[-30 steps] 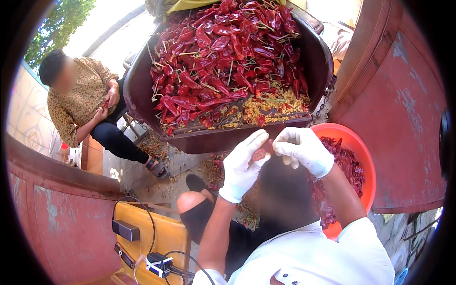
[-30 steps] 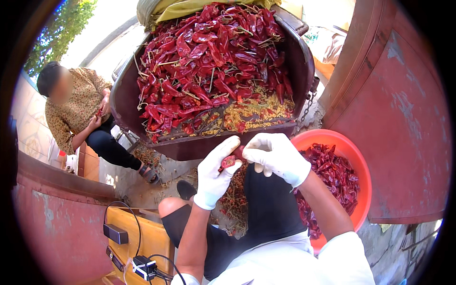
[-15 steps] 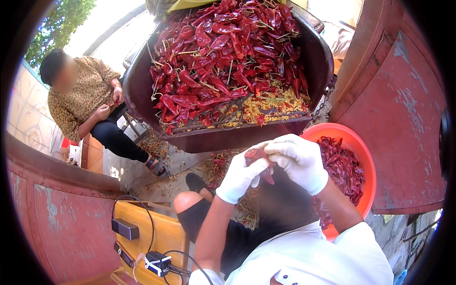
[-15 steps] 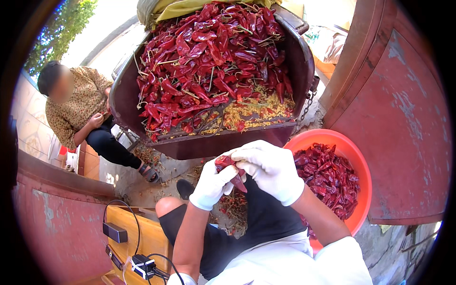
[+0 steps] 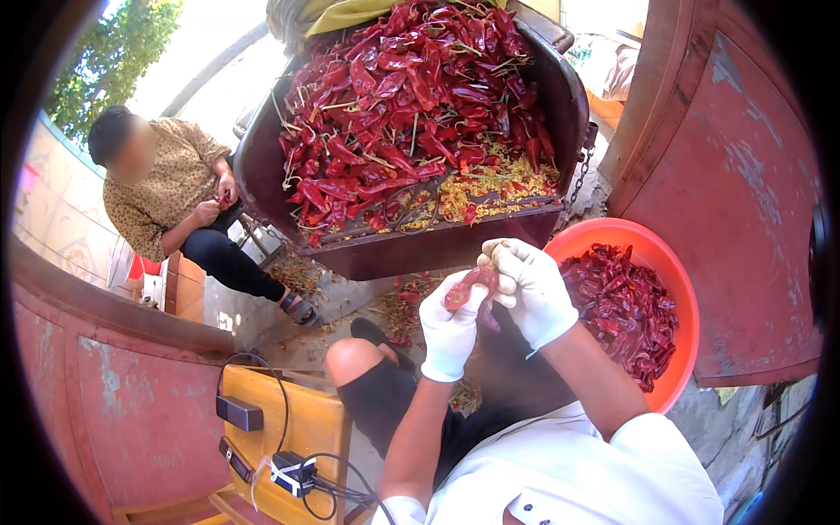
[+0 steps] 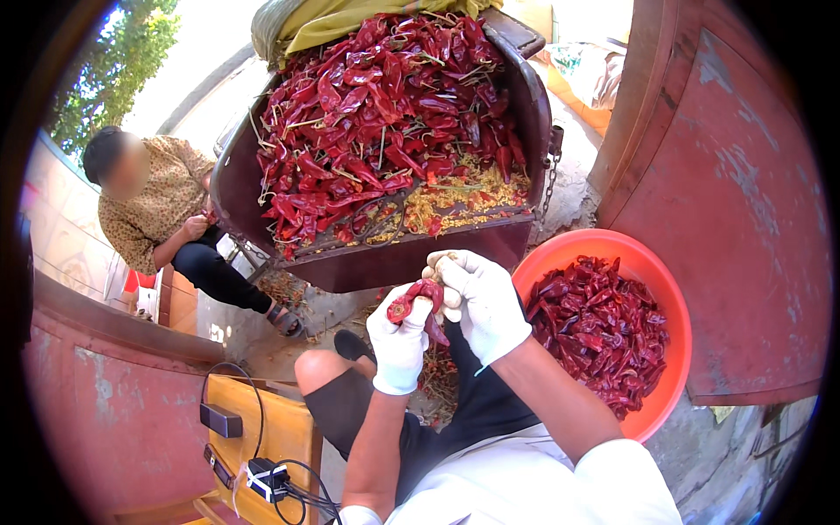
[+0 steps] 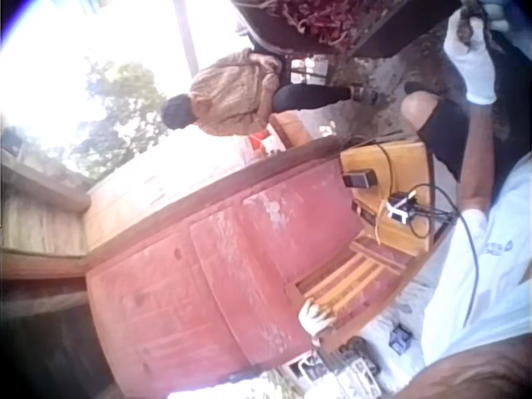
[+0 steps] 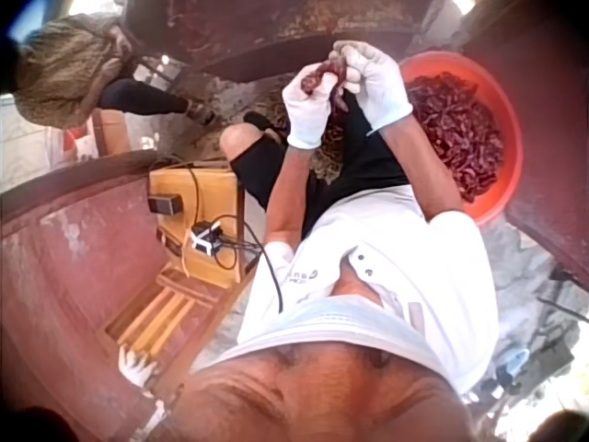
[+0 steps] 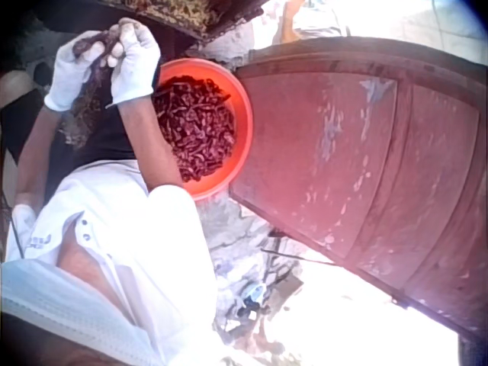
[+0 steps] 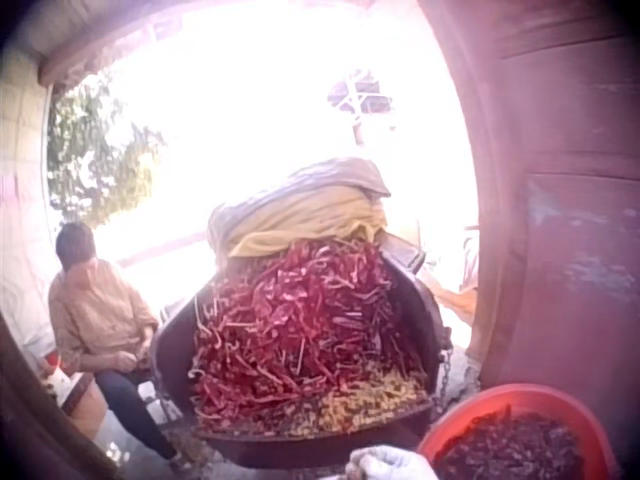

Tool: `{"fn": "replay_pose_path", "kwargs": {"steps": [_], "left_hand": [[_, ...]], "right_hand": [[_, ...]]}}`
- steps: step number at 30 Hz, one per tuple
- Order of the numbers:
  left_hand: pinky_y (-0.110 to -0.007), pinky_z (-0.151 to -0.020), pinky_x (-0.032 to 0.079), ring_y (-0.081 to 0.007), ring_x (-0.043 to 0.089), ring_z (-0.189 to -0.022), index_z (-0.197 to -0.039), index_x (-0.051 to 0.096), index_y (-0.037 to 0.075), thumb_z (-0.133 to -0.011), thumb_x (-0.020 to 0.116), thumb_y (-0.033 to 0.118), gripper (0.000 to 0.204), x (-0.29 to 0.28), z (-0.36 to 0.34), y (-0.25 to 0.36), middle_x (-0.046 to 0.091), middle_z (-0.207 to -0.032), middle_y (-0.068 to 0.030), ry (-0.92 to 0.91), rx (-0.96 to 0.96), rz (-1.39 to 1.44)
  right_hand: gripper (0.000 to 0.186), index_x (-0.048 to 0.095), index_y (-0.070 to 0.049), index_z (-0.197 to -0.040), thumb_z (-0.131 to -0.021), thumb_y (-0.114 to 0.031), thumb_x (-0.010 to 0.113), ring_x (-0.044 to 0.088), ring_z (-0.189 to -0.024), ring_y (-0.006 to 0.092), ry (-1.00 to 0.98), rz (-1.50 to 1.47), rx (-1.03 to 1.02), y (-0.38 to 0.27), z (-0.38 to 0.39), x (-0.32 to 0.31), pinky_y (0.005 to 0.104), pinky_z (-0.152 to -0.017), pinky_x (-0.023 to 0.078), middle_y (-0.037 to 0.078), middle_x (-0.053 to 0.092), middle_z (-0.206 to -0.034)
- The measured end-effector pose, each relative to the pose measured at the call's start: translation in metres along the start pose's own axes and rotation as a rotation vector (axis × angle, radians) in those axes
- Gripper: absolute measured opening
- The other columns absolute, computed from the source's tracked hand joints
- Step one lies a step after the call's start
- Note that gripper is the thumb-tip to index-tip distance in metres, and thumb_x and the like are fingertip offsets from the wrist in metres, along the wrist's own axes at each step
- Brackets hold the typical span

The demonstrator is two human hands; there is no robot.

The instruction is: The person picks up dried red peppers from a large bin, pulls the stems off by hand, and places the peppers into a smaller orange basin.

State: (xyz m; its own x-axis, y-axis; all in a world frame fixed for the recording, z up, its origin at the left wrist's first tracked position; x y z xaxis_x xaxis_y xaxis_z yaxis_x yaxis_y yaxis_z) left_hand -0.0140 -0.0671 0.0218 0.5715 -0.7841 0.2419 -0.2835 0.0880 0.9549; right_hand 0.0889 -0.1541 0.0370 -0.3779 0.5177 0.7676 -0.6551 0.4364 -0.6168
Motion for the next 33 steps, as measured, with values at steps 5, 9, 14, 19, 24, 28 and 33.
{"fn": "replay_pose_path", "kwargs": {"steps": [5, 9, 14, 19, 24, 28, 33], "left_hand": [[-0.024, -0.056, 0.046, -0.0094, 0.06, -0.067, -0.11, 0.066, -0.004, -0.094, 0.067, 0.014, 0.024, 0.012, 0.006, -0.011, 0.067, -0.085, -0.0061, 0.191, 0.212, -0.044], [-0.019, -0.042, 0.035, -0.0067, 0.052, -0.05, -0.11, 0.063, -0.001, -0.094, 0.067, 0.021, 0.027, 0.011, 0.027, -0.002, 0.063, -0.076, -0.0039, 0.287, 0.065, 0.154], [-0.019, -0.04, 0.031, -0.0052, 0.051, -0.048, -0.114, 0.063, 0.001, -0.098, 0.062, 0.024, 0.028, -0.01, 0.024, -0.005, 0.063, -0.074, -0.002, 0.272, -0.067, 0.035], [-0.027, -0.08, 0.053, -0.0106, 0.065, -0.09, -0.125, 0.062, -0.001, -0.096, 0.064, 0.013, 0.032, -0.01, 0.022, 0.002, 0.069, -0.109, -0.0079, 0.171, -0.005, -0.179], [-0.031, -0.101, 0.045, -0.018, 0.057, -0.118, -0.145, 0.044, 0.001, -0.096, 0.061, 0.009, 0.052, -0.014, 0.025, -0.001, 0.056, -0.137, -0.0144, 0.102, 0.101, -0.416], [-0.03, -0.099, 0.046, -0.0159, 0.058, -0.115, -0.15, 0.036, 0.002, -0.094, 0.063, 0.004, 0.062, -0.009, 0.028, 0.003, 0.058, -0.134, -0.0139, 0.067, -0.011, -0.459], [-0.026, -0.09, 0.049, -0.012, 0.062, -0.098, -0.153, 0.031, 0.005, -0.088, 0.07, 0.002, 0.076, -0.003, 0.03, -0.015, 0.066, -0.112, -0.0074, -0.033, -0.135, -0.506]], "right_hand": [[0.016, 0.06, 0.003, -0.11, -0.099, -0.01, 0.056, 0.056, -0.062, 0.0077, -0.053, -0.308, 0.048, 0.01, -0.007, -0.008, 0.0208, -0.053, 0.049, 0.008, 0.063, -0.088], [0.014, 0.06, -0.002, -0.109, -0.099, -0.012, 0.058, 0.06, -0.07, 0.0113, 0.011, -0.531, -0.105, -0.021, -0.041, -0.054, 0.0242, -0.061, 0.054, 0.005, 0.063, -0.089], [0.039, 0.054, 0.001, -0.132, -0.094, -0.008, 0.061, 0.063, -0.104, 0.0173, -0.008, 0.656, -0.24, -0.032, 0.005, -0.013, 0.0298, -0.089, 0.052, 0.011, 0.063, -0.12], [0.047, 0.049, 0.002, -0.139, -0.095, -0.008, 0.063, 0.059, -0.115, 0.017, -0.168, 0.786, -0.125, -0.001, 0.03, -0.005, 0.0309, -0.101, 0.046, 0.012, 0.059, -0.131], [0.049, 0.05, 0.0, -0.139, -0.093, -0.011, 0.065, 0.061, -0.112, 0.0163, -0.144, 0.751, -0.212, 0.032, 0.039, 0.007, 0.0301, -0.096, 0.049, 0.012, 0.062, -0.127], [0.051, 0.056, -0.003, -0.132, -0.085, -0.013, 0.071, 0.067, -0.105, 0.0208, -0.1, 0.913, -0.358, 0.033, 0.048, 0.007, 0.0315, -0.093, 0.05, 0.015, 0.066, -0.118], [0.041, 0.063, -0.002, -0.117, -0.08, -0.014, 0.075, 0.068, -0.096, 0.0212, -0.15, 1.011, -0.3, 0.017, 0.042, -0.007, 0.0321, -0.087, 0.052, 0.013, 0.068, -0.106]]}}
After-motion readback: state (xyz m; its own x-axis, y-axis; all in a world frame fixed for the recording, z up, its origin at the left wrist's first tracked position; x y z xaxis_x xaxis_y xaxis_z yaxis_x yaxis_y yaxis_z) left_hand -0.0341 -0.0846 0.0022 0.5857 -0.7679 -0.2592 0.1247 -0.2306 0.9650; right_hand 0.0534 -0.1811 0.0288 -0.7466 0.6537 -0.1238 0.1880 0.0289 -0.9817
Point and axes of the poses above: each hand's wrist, its own z-axis away from the middle knuckle, its own x-axis out of the palm, y = z × x, the point moved 2 cm from there along -z, towards the middle knuckle
